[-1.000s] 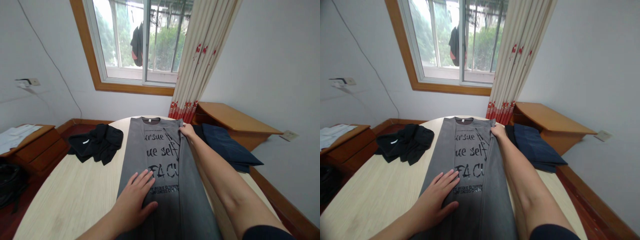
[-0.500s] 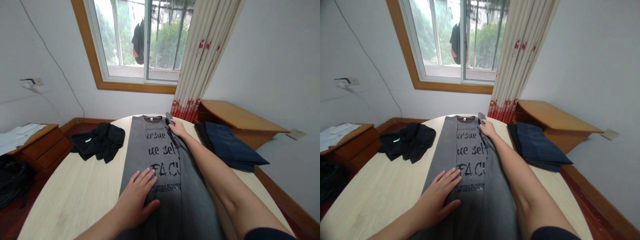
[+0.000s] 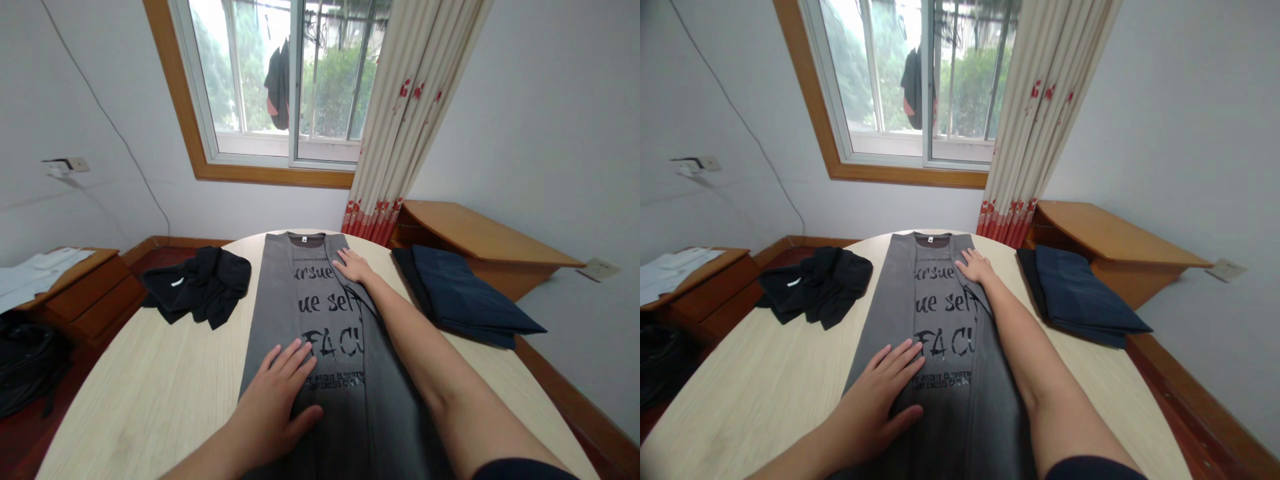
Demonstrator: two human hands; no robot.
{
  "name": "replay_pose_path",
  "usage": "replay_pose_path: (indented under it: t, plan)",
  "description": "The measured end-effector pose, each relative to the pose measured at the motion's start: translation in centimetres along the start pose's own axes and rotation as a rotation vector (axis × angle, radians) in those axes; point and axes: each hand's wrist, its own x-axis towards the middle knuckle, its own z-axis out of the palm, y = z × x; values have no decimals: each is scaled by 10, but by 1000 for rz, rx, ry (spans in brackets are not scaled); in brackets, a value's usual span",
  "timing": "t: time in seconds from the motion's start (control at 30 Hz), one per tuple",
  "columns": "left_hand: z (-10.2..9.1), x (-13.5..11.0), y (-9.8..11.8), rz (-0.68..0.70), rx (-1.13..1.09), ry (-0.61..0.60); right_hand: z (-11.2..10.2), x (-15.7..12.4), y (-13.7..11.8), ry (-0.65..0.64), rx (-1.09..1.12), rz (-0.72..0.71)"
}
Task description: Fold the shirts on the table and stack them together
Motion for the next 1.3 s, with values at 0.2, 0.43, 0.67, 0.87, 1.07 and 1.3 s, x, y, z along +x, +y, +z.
replay_pose_path:
  t: [0.2,0.43,0.67,0.87,1.07,1.3]
  plan:
    - [15,0,-8,23,18,42,-4,23,-13,12,-25,67]
    - [26,2,-18,44,-13,44,10,54,-20,59,63,142]
    - [25,4,-19,44,-22,4,20,72,-27,93,95,229]
    - [28,4,-21,57,-16,-13,9,79,-23,286,231,254]
    - [28,4,-21,51,-7,-12,8,81,-20,393,220,272]
    - [31,3,-22,63,30,18,14,79,-27,20,6,185]
